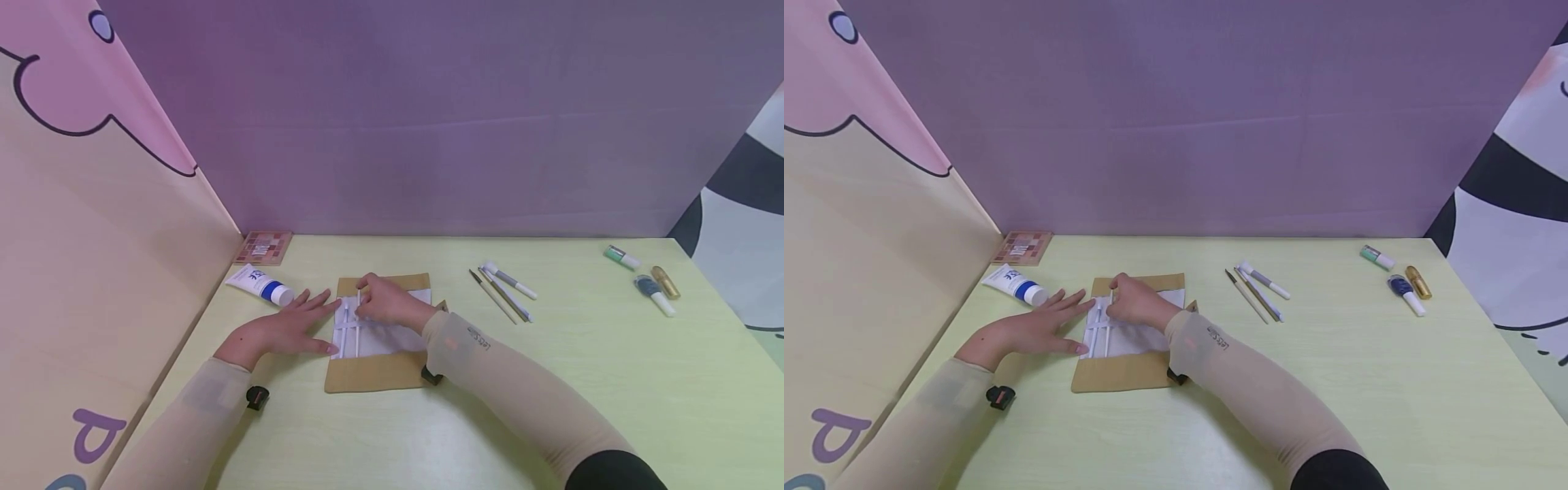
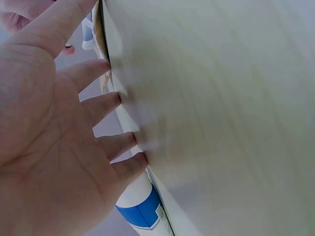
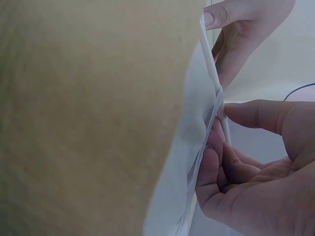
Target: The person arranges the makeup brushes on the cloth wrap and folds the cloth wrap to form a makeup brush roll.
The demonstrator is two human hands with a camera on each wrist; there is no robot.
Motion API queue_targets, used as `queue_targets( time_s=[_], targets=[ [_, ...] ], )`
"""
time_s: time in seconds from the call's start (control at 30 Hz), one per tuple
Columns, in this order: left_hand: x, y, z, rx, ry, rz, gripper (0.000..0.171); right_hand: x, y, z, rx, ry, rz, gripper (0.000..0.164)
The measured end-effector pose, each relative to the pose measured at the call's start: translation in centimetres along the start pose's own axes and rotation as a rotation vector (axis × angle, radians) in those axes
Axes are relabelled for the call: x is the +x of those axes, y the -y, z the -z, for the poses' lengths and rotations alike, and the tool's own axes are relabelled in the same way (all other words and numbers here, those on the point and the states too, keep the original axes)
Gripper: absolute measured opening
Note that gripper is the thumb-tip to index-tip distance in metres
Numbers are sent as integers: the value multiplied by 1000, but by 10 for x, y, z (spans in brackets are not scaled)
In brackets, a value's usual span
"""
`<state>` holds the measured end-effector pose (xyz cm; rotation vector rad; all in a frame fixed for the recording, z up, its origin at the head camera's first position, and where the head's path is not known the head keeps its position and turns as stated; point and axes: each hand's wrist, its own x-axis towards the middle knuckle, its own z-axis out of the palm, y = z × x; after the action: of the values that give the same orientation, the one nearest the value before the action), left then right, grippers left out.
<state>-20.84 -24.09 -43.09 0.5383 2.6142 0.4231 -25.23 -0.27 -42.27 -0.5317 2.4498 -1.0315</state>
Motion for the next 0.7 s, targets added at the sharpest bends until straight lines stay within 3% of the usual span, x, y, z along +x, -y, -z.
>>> queue_targets(
  time_s=[0.7],
  targets=[
    [0, 0, -1, -1, -3, -9, 103, -6, -4, 0, -12, 15, 4, 39]
  ],
)
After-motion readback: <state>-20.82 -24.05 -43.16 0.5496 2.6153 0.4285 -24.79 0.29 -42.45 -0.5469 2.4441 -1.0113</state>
